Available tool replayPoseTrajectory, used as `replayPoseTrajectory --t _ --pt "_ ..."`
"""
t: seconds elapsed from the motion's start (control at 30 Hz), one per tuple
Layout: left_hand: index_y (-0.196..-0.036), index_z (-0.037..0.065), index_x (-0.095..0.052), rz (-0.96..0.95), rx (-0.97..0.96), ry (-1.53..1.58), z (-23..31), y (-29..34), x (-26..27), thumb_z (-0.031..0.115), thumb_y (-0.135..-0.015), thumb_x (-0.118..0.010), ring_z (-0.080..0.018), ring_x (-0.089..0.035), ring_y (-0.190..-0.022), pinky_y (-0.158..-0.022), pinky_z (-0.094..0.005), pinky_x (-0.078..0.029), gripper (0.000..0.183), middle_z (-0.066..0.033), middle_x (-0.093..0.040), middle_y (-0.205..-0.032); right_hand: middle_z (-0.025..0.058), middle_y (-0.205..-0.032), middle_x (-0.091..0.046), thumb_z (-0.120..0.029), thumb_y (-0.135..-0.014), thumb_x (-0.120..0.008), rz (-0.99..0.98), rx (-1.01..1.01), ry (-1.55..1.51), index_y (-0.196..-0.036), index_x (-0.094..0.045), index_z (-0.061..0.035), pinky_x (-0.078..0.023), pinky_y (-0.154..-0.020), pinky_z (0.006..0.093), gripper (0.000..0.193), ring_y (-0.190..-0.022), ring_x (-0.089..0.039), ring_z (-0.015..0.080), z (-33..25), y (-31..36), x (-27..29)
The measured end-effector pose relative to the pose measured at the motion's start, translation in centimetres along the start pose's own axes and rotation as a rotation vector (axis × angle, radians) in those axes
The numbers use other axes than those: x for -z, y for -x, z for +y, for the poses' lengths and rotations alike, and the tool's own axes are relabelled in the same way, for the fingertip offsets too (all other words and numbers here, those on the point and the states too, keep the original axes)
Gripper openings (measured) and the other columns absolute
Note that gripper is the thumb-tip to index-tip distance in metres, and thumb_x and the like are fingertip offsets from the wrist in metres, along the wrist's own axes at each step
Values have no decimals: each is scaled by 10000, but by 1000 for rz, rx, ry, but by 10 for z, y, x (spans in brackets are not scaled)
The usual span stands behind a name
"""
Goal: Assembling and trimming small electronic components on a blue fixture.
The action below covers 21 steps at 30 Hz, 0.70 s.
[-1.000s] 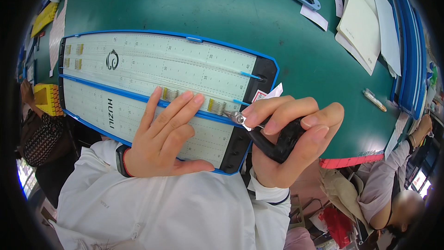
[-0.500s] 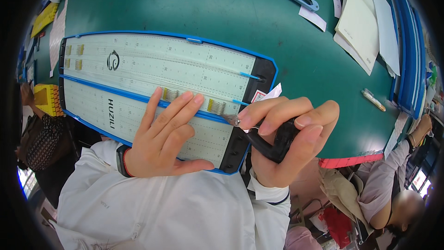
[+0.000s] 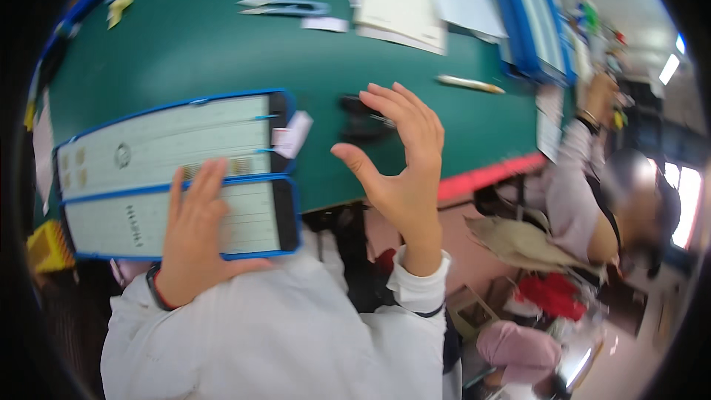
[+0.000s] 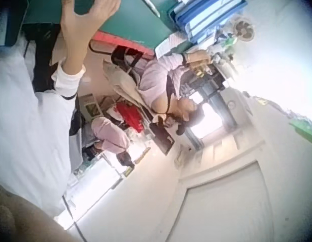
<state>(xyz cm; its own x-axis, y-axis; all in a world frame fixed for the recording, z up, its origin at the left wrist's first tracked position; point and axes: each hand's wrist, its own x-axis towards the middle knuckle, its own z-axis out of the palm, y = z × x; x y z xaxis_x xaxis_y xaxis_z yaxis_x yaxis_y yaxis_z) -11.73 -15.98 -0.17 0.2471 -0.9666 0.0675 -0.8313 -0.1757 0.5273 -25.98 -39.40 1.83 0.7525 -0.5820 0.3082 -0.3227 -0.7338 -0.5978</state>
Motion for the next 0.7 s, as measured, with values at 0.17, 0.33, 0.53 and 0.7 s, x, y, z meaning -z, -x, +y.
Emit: replayPoseTrajectory --t 0.17,0.33,0.53,0.7 --pt "-989 25 -449 148 -50 -4 7 -5 -11 461 -550 -828 -408 -375 -1315 -1083 -611 -205 725 -273 -402 -1393 104 -1104 -646 -130 -860 -678 505 -339 259 -1023 -675 -31 -427 -931 331 191 -1042 -590 207 64 57 89" --pt "-987 33 -445 163 -51 -16 20 -5 -12 434 -532 -851 -412 -384 -1307 -1085 -610 -204 730 -276 -419 -1376 88 -1007 -642 -165 -830 -691 519 -277 744 -956 -735 -122 -451 -854 348 141 -948 -596 261 131 118 137" --pt "-979 24 -442 197 -68 -6 21 -3 -15 393 -553 -855 -416 -389 -1298 -1091 -603 -199 698 -275 -426 -1365 17 -1031 -610 -182 -823 -689 448 -286 752 -936 -728 -162 -337 -949 349 121 -1053 -536 217 145 115 129" --pt "-983 16 -442 199 -79 21 22 -4 -14 395 -572 -847 -413 -390 -1292 -1084 -603 -207 691 -272 -424 -1365 76 -949 -619 -123 -732 -724 376 -198 783 -787 -667 -72 -411 -848 388 95 -945 -572 281 143 107 141"
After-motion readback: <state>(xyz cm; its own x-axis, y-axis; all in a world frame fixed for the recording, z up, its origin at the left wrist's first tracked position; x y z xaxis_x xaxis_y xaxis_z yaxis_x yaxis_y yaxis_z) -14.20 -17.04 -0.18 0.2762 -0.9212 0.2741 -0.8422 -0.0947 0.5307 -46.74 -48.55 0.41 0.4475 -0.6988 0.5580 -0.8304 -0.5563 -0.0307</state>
